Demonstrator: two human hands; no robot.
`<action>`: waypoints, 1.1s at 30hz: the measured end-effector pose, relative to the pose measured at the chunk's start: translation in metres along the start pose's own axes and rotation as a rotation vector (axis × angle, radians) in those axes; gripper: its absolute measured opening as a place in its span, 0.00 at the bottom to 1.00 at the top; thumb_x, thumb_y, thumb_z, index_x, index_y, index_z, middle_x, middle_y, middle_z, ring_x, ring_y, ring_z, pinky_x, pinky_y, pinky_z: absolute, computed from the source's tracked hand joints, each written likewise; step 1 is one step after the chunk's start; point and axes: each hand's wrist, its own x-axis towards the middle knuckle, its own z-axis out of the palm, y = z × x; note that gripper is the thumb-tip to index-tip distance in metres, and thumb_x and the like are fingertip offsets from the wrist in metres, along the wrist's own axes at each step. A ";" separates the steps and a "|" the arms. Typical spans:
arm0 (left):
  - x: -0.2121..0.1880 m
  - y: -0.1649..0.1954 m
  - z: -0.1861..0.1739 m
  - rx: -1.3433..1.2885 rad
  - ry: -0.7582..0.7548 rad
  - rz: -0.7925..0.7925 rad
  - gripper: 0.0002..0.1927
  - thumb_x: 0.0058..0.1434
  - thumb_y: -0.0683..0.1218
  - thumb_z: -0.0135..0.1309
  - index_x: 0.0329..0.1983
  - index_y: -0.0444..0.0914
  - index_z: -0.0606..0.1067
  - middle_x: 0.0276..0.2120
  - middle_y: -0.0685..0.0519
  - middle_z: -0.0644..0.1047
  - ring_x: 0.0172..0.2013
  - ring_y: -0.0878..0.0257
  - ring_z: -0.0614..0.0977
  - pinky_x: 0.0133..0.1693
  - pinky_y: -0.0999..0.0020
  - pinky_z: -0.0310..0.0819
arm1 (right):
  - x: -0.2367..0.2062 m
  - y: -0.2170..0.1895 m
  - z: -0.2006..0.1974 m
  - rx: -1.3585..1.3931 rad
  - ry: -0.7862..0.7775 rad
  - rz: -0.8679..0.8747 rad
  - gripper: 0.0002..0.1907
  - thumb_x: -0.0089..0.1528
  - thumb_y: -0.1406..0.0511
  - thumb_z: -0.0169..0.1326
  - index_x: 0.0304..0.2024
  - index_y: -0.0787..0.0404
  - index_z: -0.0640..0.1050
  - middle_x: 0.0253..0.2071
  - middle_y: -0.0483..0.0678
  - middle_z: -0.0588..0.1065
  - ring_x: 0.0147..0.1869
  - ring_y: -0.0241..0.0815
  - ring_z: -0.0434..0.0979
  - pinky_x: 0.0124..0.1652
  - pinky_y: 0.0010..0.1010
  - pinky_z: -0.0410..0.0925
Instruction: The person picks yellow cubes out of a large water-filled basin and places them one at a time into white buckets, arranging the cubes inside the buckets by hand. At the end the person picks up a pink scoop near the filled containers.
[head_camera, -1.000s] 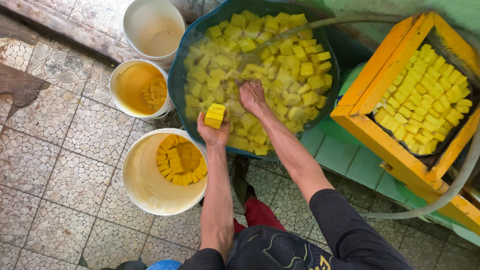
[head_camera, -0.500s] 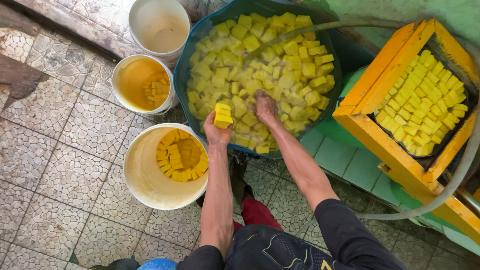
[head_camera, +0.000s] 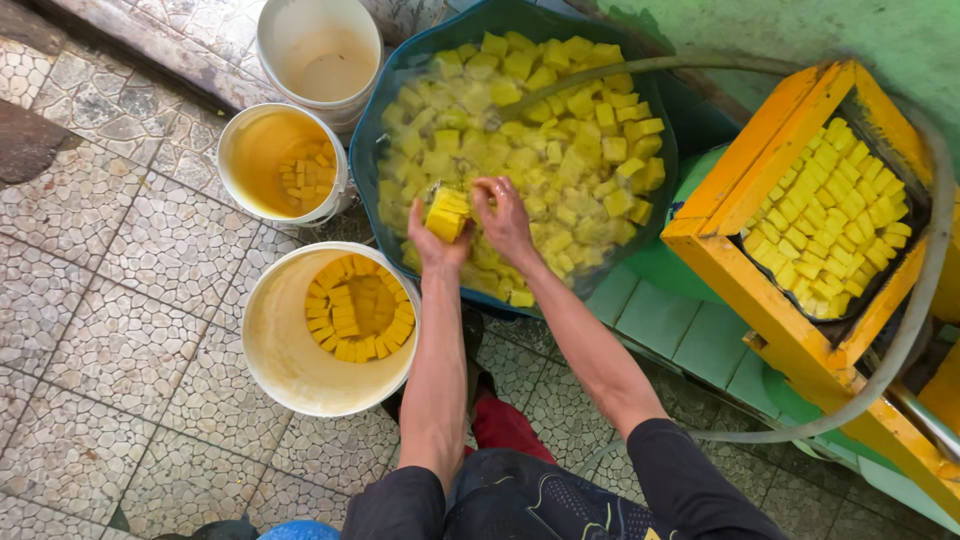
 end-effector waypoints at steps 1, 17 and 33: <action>-0.003 0.007 0.000 -0.012 -0.020 0.029 0.28 0.63 0.67 0.50 0.51 0.42 0.75 0.41 0.51 0.80 0.40 0.55 0.78 0.40 0.56 0.69 | 0.003 0.001 0.007 -0.090 -0.020 0.016 0.12 0.68 0.63 0.55 0.52 0.61 0.78 0.50 0.53 0.76 0.56 0.53 0.77 0.54 0.40 0.71; -0.029 0.060 -0.045 0.034 -0.199 0.249 0.17 0.77 0.48 0.45 0.62 0.36 0.74 0.54 0.50 0.80 0.54 0.56 0.80 0.57 0.59 0.73 | 0.004 -0.021 0.081 -0.693 -0.541 0.046 0.24 0.53 0.61 0.54 0.53 0.55 0.77 0.51 0.58 0.77 0.52 0.61 0.79 0.41 0.54 0.72; -0.069 0.055 -0.054 -0.072 -0.414 0.216 0.26 0.78 0.60 0.43 0.60 0.34 0.73 0.50 0.47 0.79 0.48 0.54 0.80 0.52 0.58 0.73 | -0.048 -0.029 0.024 0.240 -0.132 0.175 0.20 0.63 0.59 0.61 0.53 0.62 0.75 0.44 0.52 0.77 0.48 0.52 0.78 0.46 0.38 0.72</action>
